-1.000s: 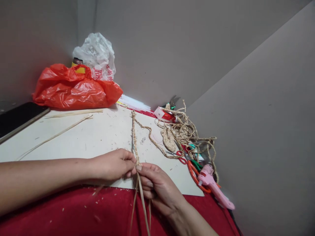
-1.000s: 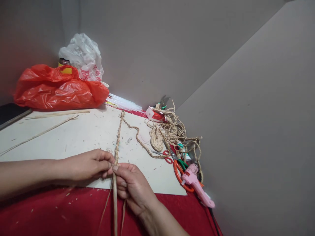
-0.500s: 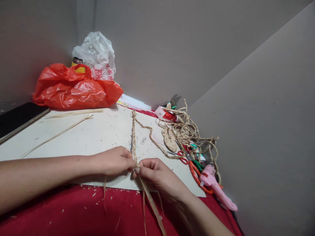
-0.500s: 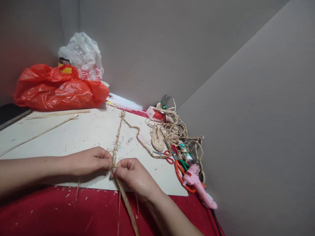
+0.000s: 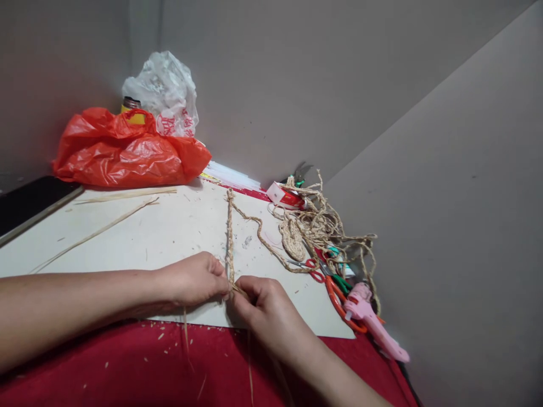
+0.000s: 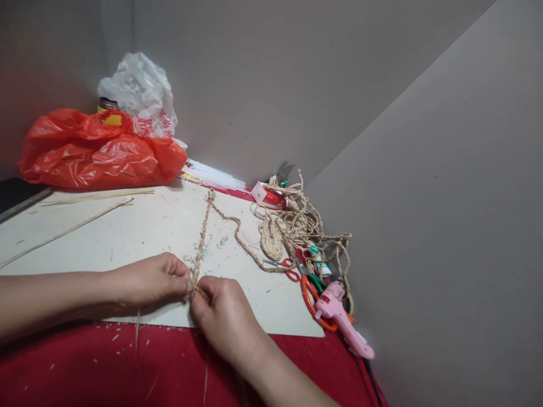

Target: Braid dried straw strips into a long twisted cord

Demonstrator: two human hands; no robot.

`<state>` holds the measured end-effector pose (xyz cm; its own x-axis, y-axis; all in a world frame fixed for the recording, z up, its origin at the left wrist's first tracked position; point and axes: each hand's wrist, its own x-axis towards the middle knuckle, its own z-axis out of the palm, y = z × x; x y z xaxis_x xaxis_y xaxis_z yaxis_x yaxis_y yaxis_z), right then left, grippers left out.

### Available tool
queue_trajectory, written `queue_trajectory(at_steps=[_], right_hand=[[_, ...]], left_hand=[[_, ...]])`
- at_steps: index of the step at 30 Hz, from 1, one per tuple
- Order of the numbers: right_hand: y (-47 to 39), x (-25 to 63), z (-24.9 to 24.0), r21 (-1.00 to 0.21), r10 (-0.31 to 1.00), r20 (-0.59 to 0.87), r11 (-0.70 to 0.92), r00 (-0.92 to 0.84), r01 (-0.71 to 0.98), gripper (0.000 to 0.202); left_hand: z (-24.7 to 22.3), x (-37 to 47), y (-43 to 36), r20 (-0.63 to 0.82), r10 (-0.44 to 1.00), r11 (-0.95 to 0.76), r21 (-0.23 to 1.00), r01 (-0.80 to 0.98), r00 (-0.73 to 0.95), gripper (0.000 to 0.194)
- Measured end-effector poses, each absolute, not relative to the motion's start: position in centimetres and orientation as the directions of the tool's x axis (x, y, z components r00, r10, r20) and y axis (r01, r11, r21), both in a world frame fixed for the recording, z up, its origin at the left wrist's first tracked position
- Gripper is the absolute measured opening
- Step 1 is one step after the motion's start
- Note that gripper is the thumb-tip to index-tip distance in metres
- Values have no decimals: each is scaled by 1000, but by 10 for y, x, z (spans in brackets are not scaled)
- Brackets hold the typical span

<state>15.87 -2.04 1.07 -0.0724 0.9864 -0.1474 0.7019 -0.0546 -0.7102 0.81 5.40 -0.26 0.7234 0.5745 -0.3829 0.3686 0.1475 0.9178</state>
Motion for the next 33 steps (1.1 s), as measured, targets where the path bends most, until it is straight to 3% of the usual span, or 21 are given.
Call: queue_trajectory(at_steps=[5,14,18,22,26,31,33], right_hand=[[-23,159,13,-627,994,-84,8,-77,779,30],[-20,162,8,-732,983,-175,-95,-51,675,33],[-22,160,10,-703,984,-162,-67,-67,708,32],[-24,161,20,-663,970,-173,15,-173,749,29],[-27,164,28,-567,957,-203,59,-209,821,32],[-31,166,34,-325,976,-157,91,-148,941,31],[-31,165,36,-311,983,-129,83,-128,947,31]], left_hand=[[2,7,50,-421,571,259,907,332,705,14],[9,9,48,-436,568,332,898,290,698,17],[7,10,48,-482,581,361,875,323,656,11],[1,12,49,-412,625,319,910,264,663,7],[1,11,48,-388,651,232,920,316,653,11],[3,10,47,-369,650,162,922,353,665,17],[2,10,47,-357,650,146,925,351,671,19]])
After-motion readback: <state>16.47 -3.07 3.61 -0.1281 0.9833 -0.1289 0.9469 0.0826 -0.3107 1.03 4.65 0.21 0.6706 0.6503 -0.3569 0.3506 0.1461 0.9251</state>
